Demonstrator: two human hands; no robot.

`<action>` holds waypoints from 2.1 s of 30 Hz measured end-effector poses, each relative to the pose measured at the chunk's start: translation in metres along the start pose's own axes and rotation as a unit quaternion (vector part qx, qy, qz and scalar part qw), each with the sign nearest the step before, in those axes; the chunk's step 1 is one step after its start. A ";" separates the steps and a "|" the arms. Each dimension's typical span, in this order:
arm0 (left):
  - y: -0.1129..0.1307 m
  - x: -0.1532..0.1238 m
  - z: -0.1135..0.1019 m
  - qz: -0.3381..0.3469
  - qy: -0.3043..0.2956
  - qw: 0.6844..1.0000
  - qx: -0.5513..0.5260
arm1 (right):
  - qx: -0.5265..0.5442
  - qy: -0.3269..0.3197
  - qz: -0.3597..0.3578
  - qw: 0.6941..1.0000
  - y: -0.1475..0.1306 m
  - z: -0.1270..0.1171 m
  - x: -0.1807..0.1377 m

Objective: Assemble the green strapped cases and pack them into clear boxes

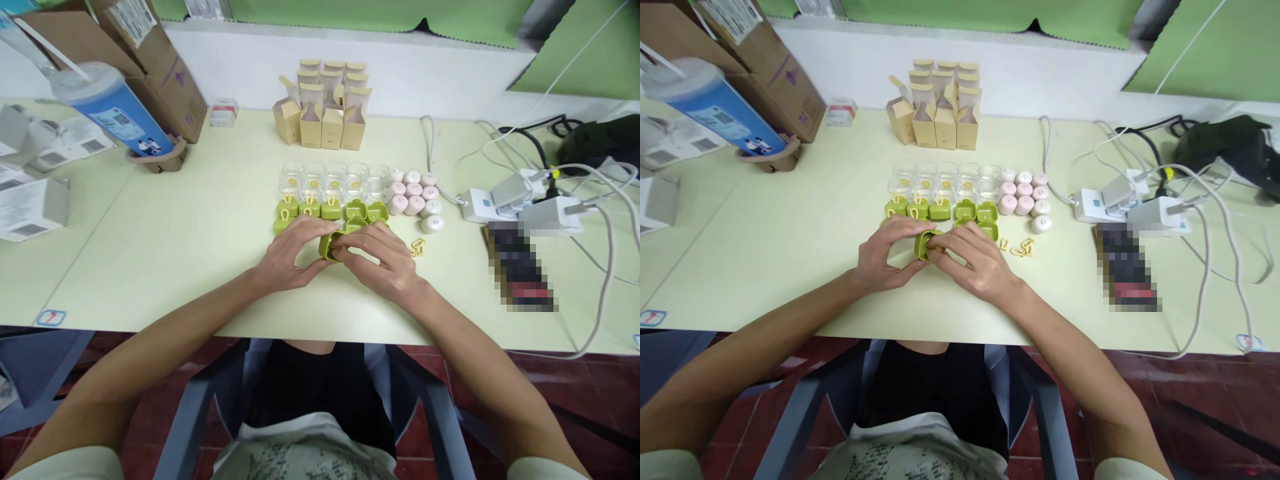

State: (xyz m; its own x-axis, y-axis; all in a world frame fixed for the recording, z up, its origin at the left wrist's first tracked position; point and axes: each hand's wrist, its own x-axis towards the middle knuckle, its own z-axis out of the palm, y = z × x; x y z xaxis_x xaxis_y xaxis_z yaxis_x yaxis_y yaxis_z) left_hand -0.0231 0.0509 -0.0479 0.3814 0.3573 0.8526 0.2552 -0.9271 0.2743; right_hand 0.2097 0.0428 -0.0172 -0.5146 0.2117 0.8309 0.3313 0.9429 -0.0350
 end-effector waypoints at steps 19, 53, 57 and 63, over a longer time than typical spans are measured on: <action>-0.003 -0.008 0.008 -0.045 0.025 0.998 -0.030 | 0.001 -0.009 -0.009 1.000 0.008 0.011 -0.009; -0.007 -0.003 0.011 -0.057 0.063 0.996 -0.015 | 0.090 0.096 0.197 0.972 0.004 0.006 -0.006; -0.007 -0.002 0.009 -0.053 0.058 0.996 -0.036 | 0.339 0.065 0.409 0.845 0.001 0.012 -0.004; -0.006 0.000 0.006 -0.030 0.028 0.999 -0.025 | 0.527 0.007 0.448 0.722 -0.002 0.017 0.001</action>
State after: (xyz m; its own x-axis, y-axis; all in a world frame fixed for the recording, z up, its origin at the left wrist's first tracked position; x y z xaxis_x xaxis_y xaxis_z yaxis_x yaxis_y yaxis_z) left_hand -0.0194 0.0568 -0.0525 0.3158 0.4075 0.8569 0.2311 -0.9089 0.3471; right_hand 0.1956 0.0454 -0.0258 -0.4567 0.8627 0.2171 -0.2631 0.1021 -0.9594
